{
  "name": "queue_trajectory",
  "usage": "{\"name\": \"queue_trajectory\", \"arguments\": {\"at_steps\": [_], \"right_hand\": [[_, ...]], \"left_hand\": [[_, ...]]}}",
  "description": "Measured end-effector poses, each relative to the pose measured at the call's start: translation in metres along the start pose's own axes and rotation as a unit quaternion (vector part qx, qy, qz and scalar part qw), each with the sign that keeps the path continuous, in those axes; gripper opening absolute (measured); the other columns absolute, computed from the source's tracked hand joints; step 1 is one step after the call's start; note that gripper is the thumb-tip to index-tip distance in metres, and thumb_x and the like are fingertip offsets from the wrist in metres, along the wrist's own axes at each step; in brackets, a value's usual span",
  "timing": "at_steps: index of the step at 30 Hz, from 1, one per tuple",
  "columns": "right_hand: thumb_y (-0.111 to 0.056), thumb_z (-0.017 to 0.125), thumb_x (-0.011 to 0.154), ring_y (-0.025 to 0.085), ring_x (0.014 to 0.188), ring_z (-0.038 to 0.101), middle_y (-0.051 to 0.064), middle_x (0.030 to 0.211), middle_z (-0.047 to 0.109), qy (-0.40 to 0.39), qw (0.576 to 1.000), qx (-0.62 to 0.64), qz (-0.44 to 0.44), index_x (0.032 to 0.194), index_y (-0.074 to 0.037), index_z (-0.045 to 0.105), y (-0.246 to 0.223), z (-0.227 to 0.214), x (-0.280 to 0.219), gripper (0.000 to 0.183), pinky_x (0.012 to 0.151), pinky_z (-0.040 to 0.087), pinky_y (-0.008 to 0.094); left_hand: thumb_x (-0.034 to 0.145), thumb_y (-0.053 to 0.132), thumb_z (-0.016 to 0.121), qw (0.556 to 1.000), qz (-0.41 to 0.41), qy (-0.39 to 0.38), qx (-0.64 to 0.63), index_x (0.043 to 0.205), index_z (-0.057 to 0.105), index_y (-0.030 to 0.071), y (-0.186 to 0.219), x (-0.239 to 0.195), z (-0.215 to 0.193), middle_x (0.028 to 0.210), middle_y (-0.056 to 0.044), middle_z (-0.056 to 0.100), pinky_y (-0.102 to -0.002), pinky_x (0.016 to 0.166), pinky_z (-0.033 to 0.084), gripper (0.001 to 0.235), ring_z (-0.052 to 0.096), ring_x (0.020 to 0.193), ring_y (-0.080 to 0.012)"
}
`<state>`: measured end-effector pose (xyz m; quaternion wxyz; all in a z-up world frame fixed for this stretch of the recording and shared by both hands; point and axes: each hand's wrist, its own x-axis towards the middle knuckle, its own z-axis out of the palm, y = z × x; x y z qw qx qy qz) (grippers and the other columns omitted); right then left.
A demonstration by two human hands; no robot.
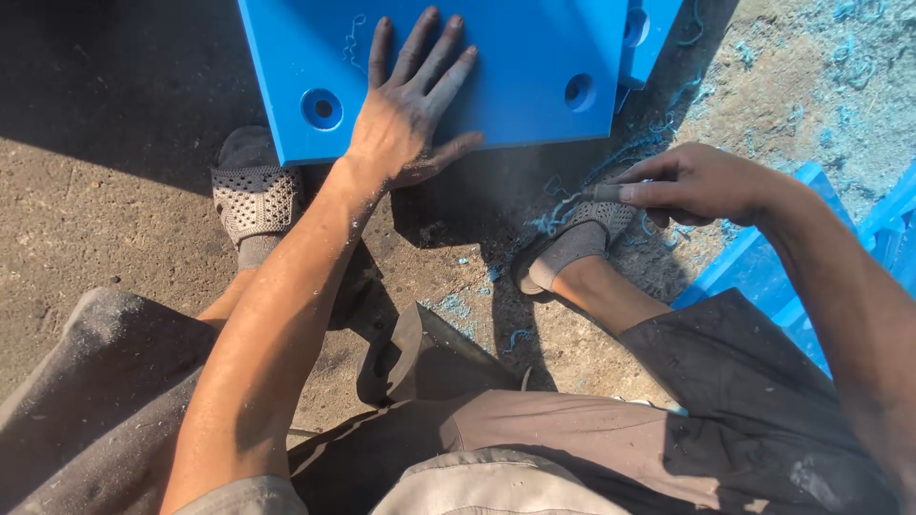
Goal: Deburring and smoothing the edges of holes in plastic panels using a handheld deburring tool.
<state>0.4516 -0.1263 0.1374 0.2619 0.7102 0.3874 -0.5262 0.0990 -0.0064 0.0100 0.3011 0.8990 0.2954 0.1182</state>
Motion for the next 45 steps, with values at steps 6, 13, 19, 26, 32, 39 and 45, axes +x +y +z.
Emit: {"name": "queue_trajectory", "arguments": {"at_steps": [6,13,19,26,32,39,45], "right_hand": [[-0.052,0.071,0.091,0.037,0.073,0.069,0.017,0.077,0.069,0.325,0.94,-0.066,-0.079,0.104,-0.004,0.069,0.054,0.037,0.002,0.051,0.066,0.051,0.05],[-0.05,0.065,0.101,0.044,0.094,0.066,0.025,0.095,0.066,0.443,0.88,0.149,-0.089,0.106,-0.002,0.055,0.017,0.059,0.103,0.049,0.078,0.05,0.055],[-0.044,0.071,0.097,0.04,0.094,0.068,0.022,0.098,0.067,0.465,0.847,0.238,-0.097,0.108,-0.002,0.054,-0.028,0.088,0.121,0.047,0.08,0.051,0.054],[-0.025,0.076,0.099,0.035,0.105,0.067,0.02,0.113,0.066,0.467,0.814,0.325,-0.115,0.125,0.001,0.054,-0.024,0.078,0.143,0.043,0.085,0.052,0.052],[-0.013,0.071,0.092,0.021,0.099,0.069,0.005,0.113,0.068,0.226,0.725,0.628,-0.17,0.129,-0.005,0.056,-0.033,0.083,0.137,0.041,0.075,0.061,0.04],[-0.014,0.078,0.094,0.023,0.098,0.067,0.007,0.11,0.067,0.147,0.653,0.687,-0.283,0.13,0.0,0.055,-0.152,0.104,0.142,0.045,0.077,0.057,0.043],[-0.014,0.08,0.088,0.016,0.095,0.062,0.005,0.105,0.064,0.158,0.607,0.658,-0.416,0.118,-0.005,0.059,-0.343,0.091,0.051,0.038,0.086,0.054,0.034]], "left_hand": [[0.115,0.046,0.062,0.931,-0.23,0.238,0.157,0.162,0.045,0.008,-0.051,-0.031,0.0,0.17,-0.022,0.031,-0.065,0.128,0.011,0.063,0.021,0.16,-0.0415],[0.098,0.058,0.06,0.825,-0.425,0.297,-0.224,0.119,0.063,0.0,-0.107,-0.052,-0.011,0.102,-0.02,0.074,-0.043,0.082,0.056,0.061,0.073,0.095,-0.0321],[0.097,0.066,0.059,0.802,-0.49,0.227,-0.255,0.092,0.068,-0.002,-0.109,-0.052,-0.002,0.079,-0.014,0.071,-0.042,0.073,0.055,0.068,0.071,0.076,-0.0245],[0.087,0.069,0.063,0.775,-0.508,0.246,-0.285,0.086,0.074,0.002,-0.101,-0.047,-0.012,0.074,-0.011,0.074,-0.04,0.066,0.057,0.068,0.073,0.07,-0.0212],[0.082,0.064,0.077,0.802,-0.467,0.274,-0.253,0.07,0.066,-0.005,-0.056,-0.052,-0.097,0.062,-0.014,0.068,-0.039,0.052,0.051,0.071,0.065,0.057,-0.0213],[0.077,0.065,0.081,0.857,-0.408,0.301,-0.092,0.068,0.063,-0.002,-0.067,-0.089,-0.254,0.059,-0.017,0.065,-0.041,0.051,0.053,0.07,0.069,0.054,-0.0191],[0.089,0.069,0.078,0.824,-0.525,0.213,0.014,0.094,0.075,-0.007,-0.168,-0.128,-0.366,0.085,-0.019,0.075,-0.043,0.071,0.061,0.076,0.077,0.079,-0.0259]]}}
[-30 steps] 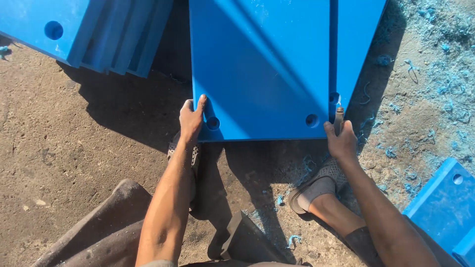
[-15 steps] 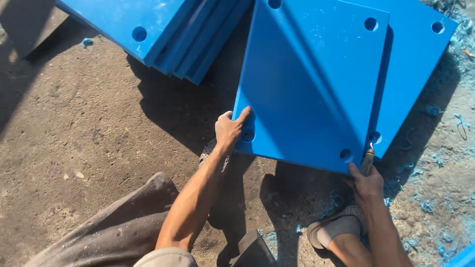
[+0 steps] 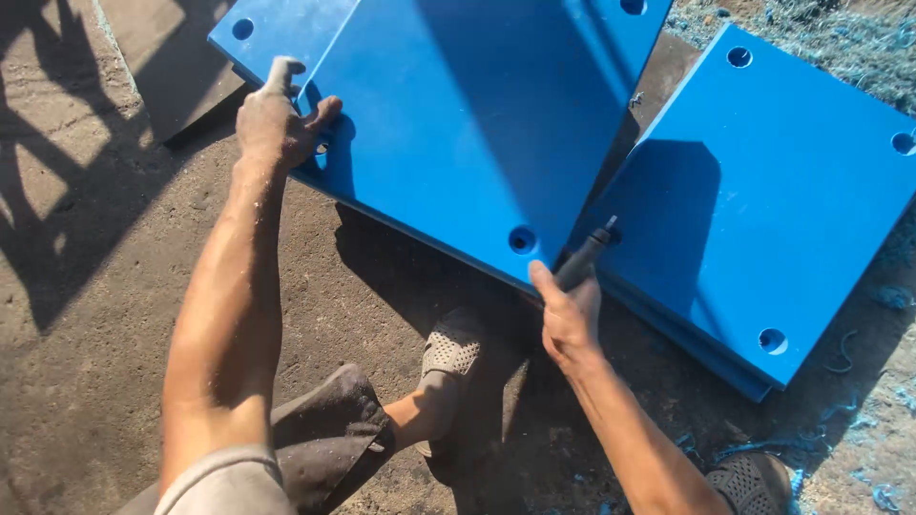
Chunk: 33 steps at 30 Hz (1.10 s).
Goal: Deburring and smoothing the edges of holes in plastic panels using a handheld deburring tool.
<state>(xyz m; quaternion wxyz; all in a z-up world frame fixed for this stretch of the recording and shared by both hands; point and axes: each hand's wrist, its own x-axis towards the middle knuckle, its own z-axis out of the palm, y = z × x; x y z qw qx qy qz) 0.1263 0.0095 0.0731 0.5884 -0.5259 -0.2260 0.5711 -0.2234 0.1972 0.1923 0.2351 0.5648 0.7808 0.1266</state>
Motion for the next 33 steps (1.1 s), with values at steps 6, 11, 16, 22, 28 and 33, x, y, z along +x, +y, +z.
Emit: {"name": "queue_trajectory", "arguments": {"at_steps": [6,11,16,22,28,33], "right_hand": [[-0.024,0.083,0.083,0.019,0.088,0.063,0.009,0.098,0.066,-0.013,0.978,-0.208,0.013,0.109,0.0,0.057,0.051,0.138,0.059,0.044,0.079,0.054,0.039],[-0.036,0.082,0.083,0.031,0.12,0.064,0.02,0.132,0.063,-0.099,0.949,-0.272,-0.129,0.149,0.002,0.04,0.063,0.194,0.1,0.086,0.101,0.051,0.041],[-0.04,0.081,0.084,0.038,0.133,0.059,0.027,0.145,0.057,-0.142,0.931,-0.324,-0.094,0.153,0.004,0.037,0.067,0.232,0.125,0.093,0.109,0.047,0.043],[-0.041,0.086,0.086,0.042,0.135,0.051,0.031,0.148,0.049,-0.208,0.9,-0.357,-0.141,0.153,0.008,0.03,0.079,0.207,0.145,0.1,0.11,0.043,0.047],[-0.043,0.074,0.091,0.024,0.071,0.062,0.01,0.08,0.061,-0.255,0.864,-0.434,-0.012,0.124,-0.01,0.055,-0.009,0.024,0.092,0.05,0.065,0.05,0.041],[-0.045,0.075,0.093,0.025,0.061,0.056,0.012,0.07,0.054,-0.049,0.801,-0.597,-0.005,0.103,-0.008,0.055,-0.065,-0.188,0.046,0.044,0.059,0.043,0.046]], "left_hand": [[0.082,0.082,0.053,0.976,-0.032,-0.071,0.204,0.165,0.002,0.031,-0.056,0.071,0.049,0.171,-0.013,-0.007,-0.073,0.117,0.006,0.11,-0.008,0.155,-0.0384],[0.099,0.081,0.026,0.984,-0.084,0.023,0.155,0.167,-0.006,0.02,-0.111,0.104,0.047,0.174,-0.01,-0.012,-0.074,0.123,-0.005,0.097,-0.011,0.16,-0.0344],[0.106,0.063,0.026,0.995,-0.062,0.02,0.078,0.166,-0.004,0.012,-0.134,0.136,0.059,0.174,-0.019,-0.011,-0.063,0.125,0.015,0.084,0.003,0.16,-0.0411],[0.109,0.052,0.049,0.985,0.0,0.165,-0.046,0.166,0.006,0.001,-0.096,0.115,0.092,0.162,-0.041,-0.006,-0.051,0.123,0.028,0.087,0.013,0.153,-0.0572],[0.101,0.019,0.065,0.915,0.357,0.188,0.031,0.143,0.051,-0.001,0.051,-0.04,0.16,0.154,-0.026,0.04,-0.058,0.122,0.031,0.049,0.038,0.149,-0.0451],[0.089,0.007,0.069,0.812,0.583,-0.02,0.009,0.132,0.062,-0.003,0.106,-0.11,0.32,0.144,-0.024,0.058,-0.05,0.12,0.041,0.045,0.05,0.14,-0.0393]]}}
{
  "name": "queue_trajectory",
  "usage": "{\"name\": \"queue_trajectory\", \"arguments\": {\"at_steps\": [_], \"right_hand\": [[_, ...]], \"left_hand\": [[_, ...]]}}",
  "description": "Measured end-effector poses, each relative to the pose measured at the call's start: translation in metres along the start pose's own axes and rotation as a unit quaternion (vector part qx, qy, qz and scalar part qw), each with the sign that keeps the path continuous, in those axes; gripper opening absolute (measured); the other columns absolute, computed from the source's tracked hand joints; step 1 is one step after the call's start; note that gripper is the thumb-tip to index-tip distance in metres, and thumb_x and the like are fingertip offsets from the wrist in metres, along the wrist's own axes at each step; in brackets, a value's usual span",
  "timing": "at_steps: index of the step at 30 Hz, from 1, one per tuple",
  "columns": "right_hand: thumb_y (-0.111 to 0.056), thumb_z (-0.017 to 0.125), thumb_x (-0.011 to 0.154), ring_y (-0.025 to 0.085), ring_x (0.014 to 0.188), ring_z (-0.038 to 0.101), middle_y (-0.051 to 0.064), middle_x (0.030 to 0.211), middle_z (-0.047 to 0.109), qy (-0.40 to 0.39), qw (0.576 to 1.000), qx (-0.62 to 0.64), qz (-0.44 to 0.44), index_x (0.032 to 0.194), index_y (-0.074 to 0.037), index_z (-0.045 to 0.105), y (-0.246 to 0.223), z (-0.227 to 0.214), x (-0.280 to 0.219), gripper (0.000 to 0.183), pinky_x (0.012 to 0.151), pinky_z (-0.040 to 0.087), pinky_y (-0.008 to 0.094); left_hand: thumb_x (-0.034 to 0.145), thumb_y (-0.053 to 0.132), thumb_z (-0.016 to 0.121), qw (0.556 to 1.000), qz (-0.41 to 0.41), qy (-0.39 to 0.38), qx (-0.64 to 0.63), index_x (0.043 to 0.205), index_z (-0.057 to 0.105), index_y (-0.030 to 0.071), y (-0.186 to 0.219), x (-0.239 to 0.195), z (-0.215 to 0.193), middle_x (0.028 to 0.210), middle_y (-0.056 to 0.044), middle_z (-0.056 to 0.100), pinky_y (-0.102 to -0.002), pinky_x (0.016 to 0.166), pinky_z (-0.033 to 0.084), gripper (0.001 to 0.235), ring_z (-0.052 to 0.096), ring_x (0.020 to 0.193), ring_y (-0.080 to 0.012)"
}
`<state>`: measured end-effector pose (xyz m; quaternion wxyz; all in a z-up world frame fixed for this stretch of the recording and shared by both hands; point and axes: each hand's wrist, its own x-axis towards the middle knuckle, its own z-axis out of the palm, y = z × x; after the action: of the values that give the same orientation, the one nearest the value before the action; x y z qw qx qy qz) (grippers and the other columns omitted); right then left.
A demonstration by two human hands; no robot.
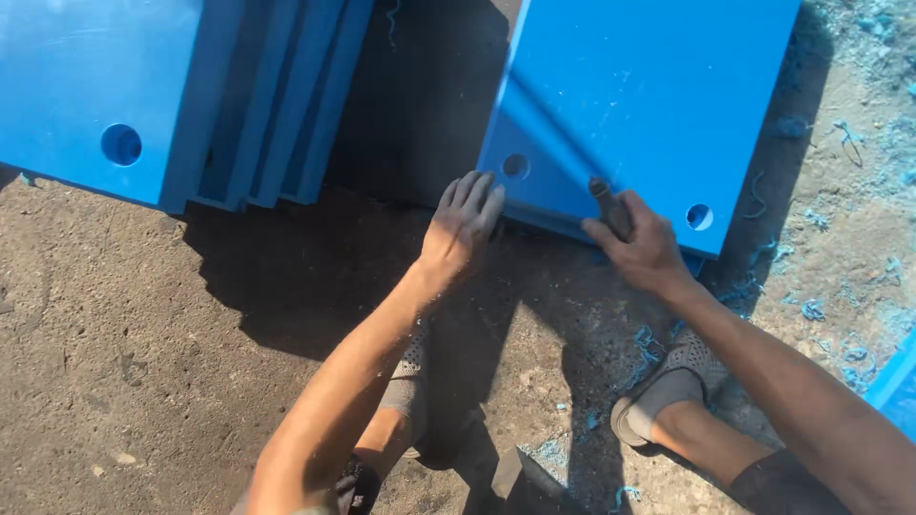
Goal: Deburring and smoothing the edges of holes in plastic panels using a handheld deburring tool.
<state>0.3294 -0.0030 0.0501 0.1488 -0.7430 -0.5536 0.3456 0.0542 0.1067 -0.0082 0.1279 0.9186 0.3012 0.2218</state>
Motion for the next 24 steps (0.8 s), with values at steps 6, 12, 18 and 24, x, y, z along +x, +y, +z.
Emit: {"name": "queue_trajectory", "arguments": {"at_steps": [6,12,18,24], "right_hand": [[-0.038,0.073,0.1,0.037,0.089,0.069,0.019,0.093,0.069,0.161,0.978,-0.038,0.128,0.111,-0.006,0.061,0.109,-0.077,-0.07,0.036,0.079,0.052,0.05],[-0.028,0.073,0.095,0.047,0.108,0.065,0.025,0.133,0.066,0.12,0.972,-0.134,-0.154,0.135,-0.005,0.061,0.131,-0.064,-0.055,0.048,0.086,0.053,0.054],[-0.03,0.071,0.101,0.046,0.106,0.067,0.024,0.12,0.066,0.094,0.99,-0.098,0.041,0.127,-0.008,0.059,0.136,-0.032,-0.096,0.035,0.087,0.053,0.054],[-0.036,0.067,0.104,0.04,0.1,0.072,0.021,0.108,0.072,0.01,0.996,-0.089,0.024,0.139,-0.012,0.058,0.139,-0.098,-0.138,0.044,0.083,0.055,0.052]], "left_hand": [[0.074,0.021,0.068,0.992,-0.118,-0.054,0.002,0.126,0.06,-0.007,0.058,0.042,0.062,0.131,-0.026,0.058,-0.064,0.099,0.038,0.06,0.048,0.127,-0.0442],[0.096,0.007,0.075,0.987,-0.1,-0.012,0.124,0.135,0.058,-0.002,0.05,0.038,0.079,0.135,-0.018,0.059,-0.053,0.119,0.038,0.043,0.048,0.141,-0.0357],[0.077,0.023,0.09,0.979,-0.143,-0.134,0.055,0.116,0.061,0.001,0.071,0.023,0.036,0.125,-0.018,0.062,-0.06,0.103,0.038,0.054,0.051,0.129,-0.0368],[0.076,0.032,0.092,0.966,-0.19,-0.174,0.007,0.147,0.048,-0.002,0.103,-0.04,0.033,0.143,-0.02,0.054,-0.073,0.109,0.03,0.09,0.044,0.14,-0.0404]]}}
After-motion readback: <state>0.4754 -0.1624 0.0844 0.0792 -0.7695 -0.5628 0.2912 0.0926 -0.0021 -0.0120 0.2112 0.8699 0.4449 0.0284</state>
